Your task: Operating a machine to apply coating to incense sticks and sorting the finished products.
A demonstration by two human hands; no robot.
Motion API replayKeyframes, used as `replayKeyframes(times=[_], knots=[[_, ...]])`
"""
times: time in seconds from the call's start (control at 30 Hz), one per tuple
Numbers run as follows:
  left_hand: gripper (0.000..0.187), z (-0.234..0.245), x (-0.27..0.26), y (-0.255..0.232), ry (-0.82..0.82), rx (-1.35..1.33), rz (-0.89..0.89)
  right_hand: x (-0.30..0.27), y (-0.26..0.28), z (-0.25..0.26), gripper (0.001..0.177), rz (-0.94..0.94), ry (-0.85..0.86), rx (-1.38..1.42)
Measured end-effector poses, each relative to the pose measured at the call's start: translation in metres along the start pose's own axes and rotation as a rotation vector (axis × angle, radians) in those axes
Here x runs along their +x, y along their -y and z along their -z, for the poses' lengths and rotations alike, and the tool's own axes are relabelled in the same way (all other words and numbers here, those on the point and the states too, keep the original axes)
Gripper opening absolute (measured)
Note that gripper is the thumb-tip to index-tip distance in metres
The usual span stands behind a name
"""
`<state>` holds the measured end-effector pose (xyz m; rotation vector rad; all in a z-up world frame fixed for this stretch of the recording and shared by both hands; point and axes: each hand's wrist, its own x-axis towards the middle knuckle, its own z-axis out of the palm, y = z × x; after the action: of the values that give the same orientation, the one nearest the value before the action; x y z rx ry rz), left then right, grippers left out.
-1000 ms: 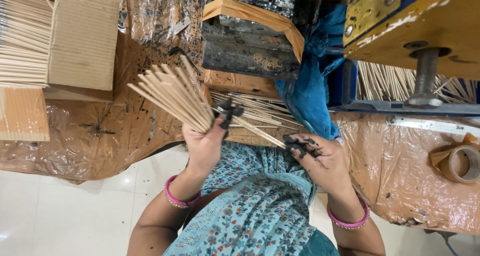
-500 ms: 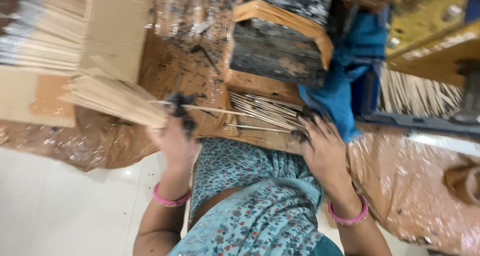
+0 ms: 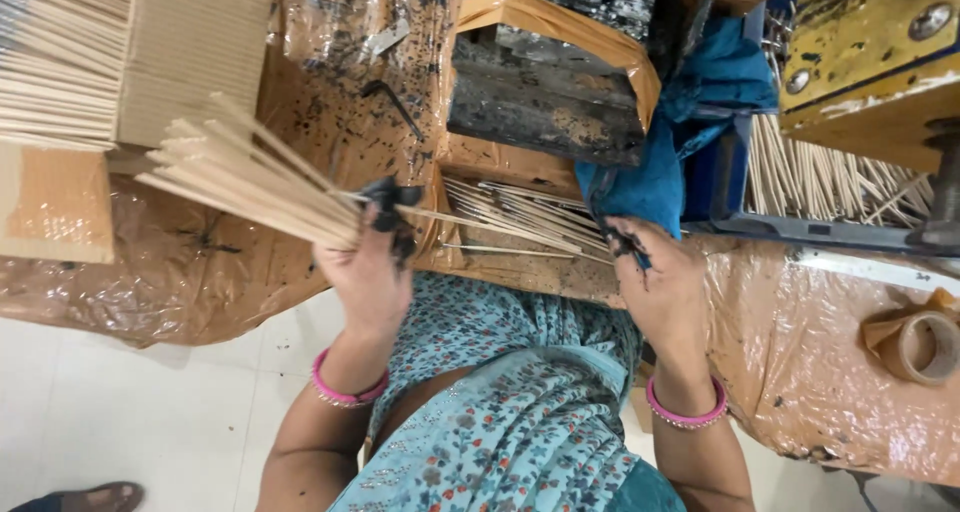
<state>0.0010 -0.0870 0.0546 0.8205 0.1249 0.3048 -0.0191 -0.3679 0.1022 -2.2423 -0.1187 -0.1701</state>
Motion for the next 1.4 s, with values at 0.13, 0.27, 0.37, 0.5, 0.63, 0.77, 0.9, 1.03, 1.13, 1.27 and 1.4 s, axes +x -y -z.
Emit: replayKeyframes(times=[0.13, 0.27, 0.37, 0.5, 0.63, 0.77, 0.9, 1.03, 1.13, 1.27, 1.4], knots=[[0.016, 0.013, 0.006, -0.015, -0.009, 0.073, -0.082, -0.007, -0.037, -0.012, 0.030, 0.092, 0.085, -0.163], [0.015, 0.017, 0.005, -0.016, -0.105, 0.069, -0.095, -0.001, -0.058, -0.026, 0.031, 0.028, 0.217, -0.473], [0.015, 0.018, 0.001, -0.019, -0.153, 0.103, -0.100, 0.000, -0.063, -0.028, 0.033, 0.266, 0.143, -0.462], [0.018, 0.020, 0.001, -0.017, -0.116, 0.112, -0.099, -0.002, -0.058, -0.026, 0.037, 0.197, 0.205, -0.486], [0.020, 0.018, 0.004, -0.014, -0.115, 0.102, -0.097, -0.005, -0.065, -0.028, 0.038, 0.181, 0.167, -0.492], [0.020, 0.019, 0.003, -0.006, -0.128, 0.142, -0.089, -0.006, -0.075, -0.031, 0.037, 0.184, 0.186, -0.481], [0.019, 0.016, 0.002, -0.002, -0.075, 0.102, -0.067, 0.000, -0.071, -0.032, 0.041, 0.181, 0.145, -0.489], [0.018, 0.018, -0.001, 0.002, -0.066, 0.113, -0.059, 0.009, -0.068, -0.032, 0.047, 0.164, 0.195, -0.537], [0.018, 0.019, -0.002, 0.004, -0.042, 0.128, -0.063, 0.009, -0.082, -0.032, 0.054, 0.089, 0.222, -0.561], [0.015, 0.023, -0.009, 0.017, -0.057, 0.106, -0.044, -0.008, -0.073, -0.020, 0.055, 0.241, 0.113, -0.492], [0.013, 0.004, -0.012, 0.032, -0.026, 0.122, 0.045, -0.018, -0.051, -0.010, 0.040, -0.098, 0.115, 0.069]])
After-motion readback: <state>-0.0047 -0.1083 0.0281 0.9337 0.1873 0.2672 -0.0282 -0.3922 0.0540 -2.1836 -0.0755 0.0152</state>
